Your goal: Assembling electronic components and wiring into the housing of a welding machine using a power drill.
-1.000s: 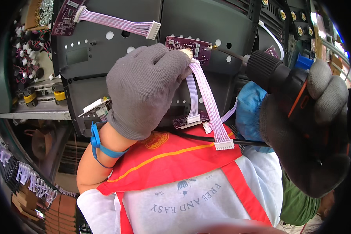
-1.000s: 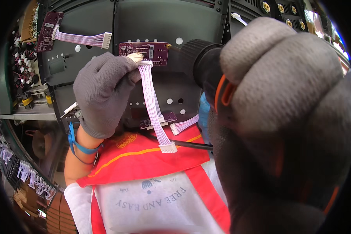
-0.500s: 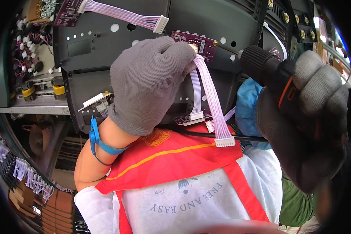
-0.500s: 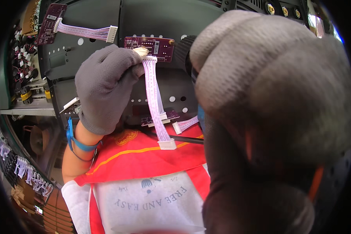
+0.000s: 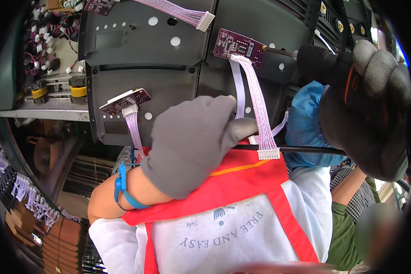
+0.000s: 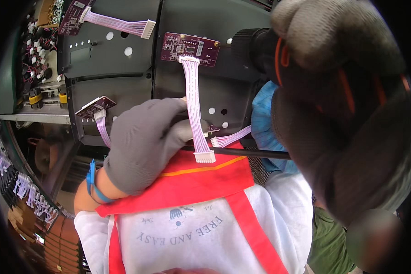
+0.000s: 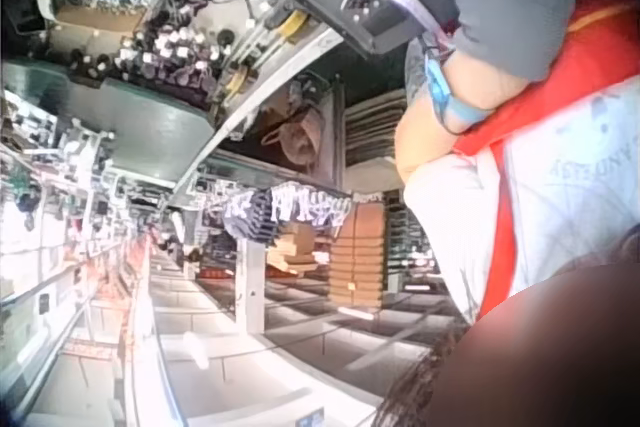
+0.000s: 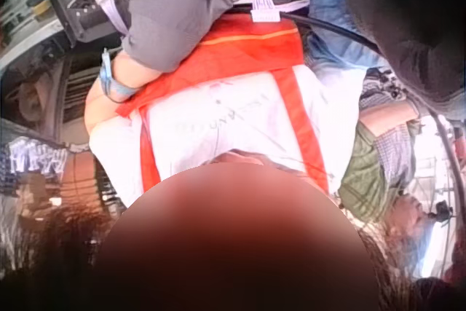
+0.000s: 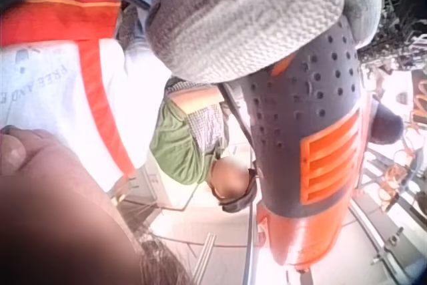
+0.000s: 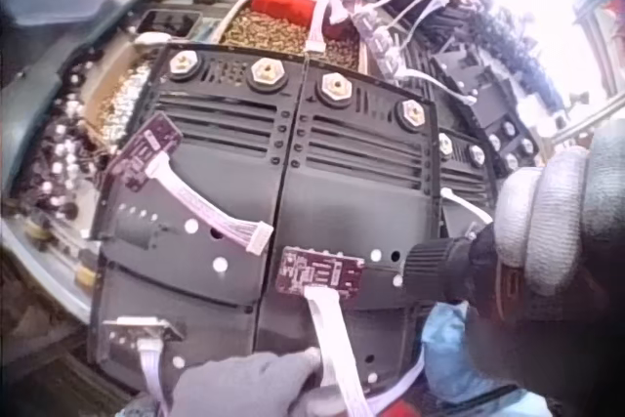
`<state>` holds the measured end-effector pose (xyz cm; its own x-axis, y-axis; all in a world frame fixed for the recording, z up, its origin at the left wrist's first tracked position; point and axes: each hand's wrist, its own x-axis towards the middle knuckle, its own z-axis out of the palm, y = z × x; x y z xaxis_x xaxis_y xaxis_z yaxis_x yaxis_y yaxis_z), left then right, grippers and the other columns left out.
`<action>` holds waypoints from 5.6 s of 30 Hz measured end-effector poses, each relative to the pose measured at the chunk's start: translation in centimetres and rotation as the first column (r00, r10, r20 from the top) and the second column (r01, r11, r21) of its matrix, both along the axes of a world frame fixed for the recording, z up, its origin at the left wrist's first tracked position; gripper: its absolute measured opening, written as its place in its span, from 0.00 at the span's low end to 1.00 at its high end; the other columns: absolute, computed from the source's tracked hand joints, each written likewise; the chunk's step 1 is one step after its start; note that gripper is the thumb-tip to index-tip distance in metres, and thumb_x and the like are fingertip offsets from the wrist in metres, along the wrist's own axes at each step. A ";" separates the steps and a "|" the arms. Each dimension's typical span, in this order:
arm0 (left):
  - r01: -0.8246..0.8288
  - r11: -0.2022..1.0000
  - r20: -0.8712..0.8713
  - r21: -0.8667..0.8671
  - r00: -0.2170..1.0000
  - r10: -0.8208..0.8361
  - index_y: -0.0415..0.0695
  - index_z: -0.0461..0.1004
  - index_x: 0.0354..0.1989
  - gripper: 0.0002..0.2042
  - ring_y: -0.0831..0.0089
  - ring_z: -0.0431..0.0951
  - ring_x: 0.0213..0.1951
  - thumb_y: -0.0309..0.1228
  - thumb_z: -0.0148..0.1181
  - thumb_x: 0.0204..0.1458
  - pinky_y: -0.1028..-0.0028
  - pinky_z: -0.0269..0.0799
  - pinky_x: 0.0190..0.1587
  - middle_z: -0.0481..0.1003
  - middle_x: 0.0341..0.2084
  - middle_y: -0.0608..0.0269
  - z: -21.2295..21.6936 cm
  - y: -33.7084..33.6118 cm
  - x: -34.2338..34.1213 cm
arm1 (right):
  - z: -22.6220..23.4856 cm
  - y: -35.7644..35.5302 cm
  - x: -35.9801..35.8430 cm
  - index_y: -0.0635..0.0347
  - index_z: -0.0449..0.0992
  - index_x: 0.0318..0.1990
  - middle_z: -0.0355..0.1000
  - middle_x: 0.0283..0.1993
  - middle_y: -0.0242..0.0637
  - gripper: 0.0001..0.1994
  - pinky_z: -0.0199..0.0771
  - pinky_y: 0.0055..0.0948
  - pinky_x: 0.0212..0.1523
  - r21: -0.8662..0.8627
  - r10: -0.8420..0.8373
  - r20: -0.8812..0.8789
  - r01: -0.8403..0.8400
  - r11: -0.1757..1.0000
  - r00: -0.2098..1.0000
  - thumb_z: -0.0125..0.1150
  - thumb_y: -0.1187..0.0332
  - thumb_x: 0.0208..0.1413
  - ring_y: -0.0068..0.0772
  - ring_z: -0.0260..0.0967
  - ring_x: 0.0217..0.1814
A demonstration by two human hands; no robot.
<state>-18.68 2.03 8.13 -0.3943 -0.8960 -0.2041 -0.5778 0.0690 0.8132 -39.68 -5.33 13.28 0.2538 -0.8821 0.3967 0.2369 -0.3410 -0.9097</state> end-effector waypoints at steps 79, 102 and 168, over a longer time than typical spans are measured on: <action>0.289 0.871 0.180 -0.398 0.955 -0.235 0.44 0.75 0.32 0.10 0.70 0.70 0.23 0.35 0.63 0.43 0.70 0.66 0.23 0.65 0.20 0.66 -0.8 -2.8 2.5 | -4.6 3.0 -1.5 0.62 0.72 0.52 0.63 0.59 0.52 0.19 0.73 0.45 0.49 -0.514 -0.457 -0.847 -0.191 0.837 0.272 0.62 0.70 0.51 0.50 0.70 0.51; 0.147 0.575 -0.576 0.805 0.426 0.698 0.40 0.73 0.39 0.29 0.85 0.54 0.16 0.58 0.46 0.57 0.82 0.50 0.19 0.59 0.15 0.75 0.3 -3.0 4.5 | 3.1 -4.0 4.0 0.69 0.71 0.52 0.73 0.46 0.51 0.17 0.82 0.41 0.43 -0.553 -0.804 -0.299 0.593 0.585 0.514 0.53 0.66 0.60 0.48 0.77 0.43; 0.246 0.824 0.339 -0.510 0.938 -0.071 0.45 0.72 0.48 0.17 0.67 0.77 0.28 0.31 0.57 0.48 0.69 0.72 0.29 0.75 0.28 0.63 -3.4 -5.8 3.0 | 1.9 0.4 8.2 0.53 0.65 0.36 0.58 0.24 0.28 0.16 0.58 0.29 0.36 0.082 0.271 -0.339 -0.259 0.962 0.901 0.50 0.50 0.58 0.28 0.53 0.28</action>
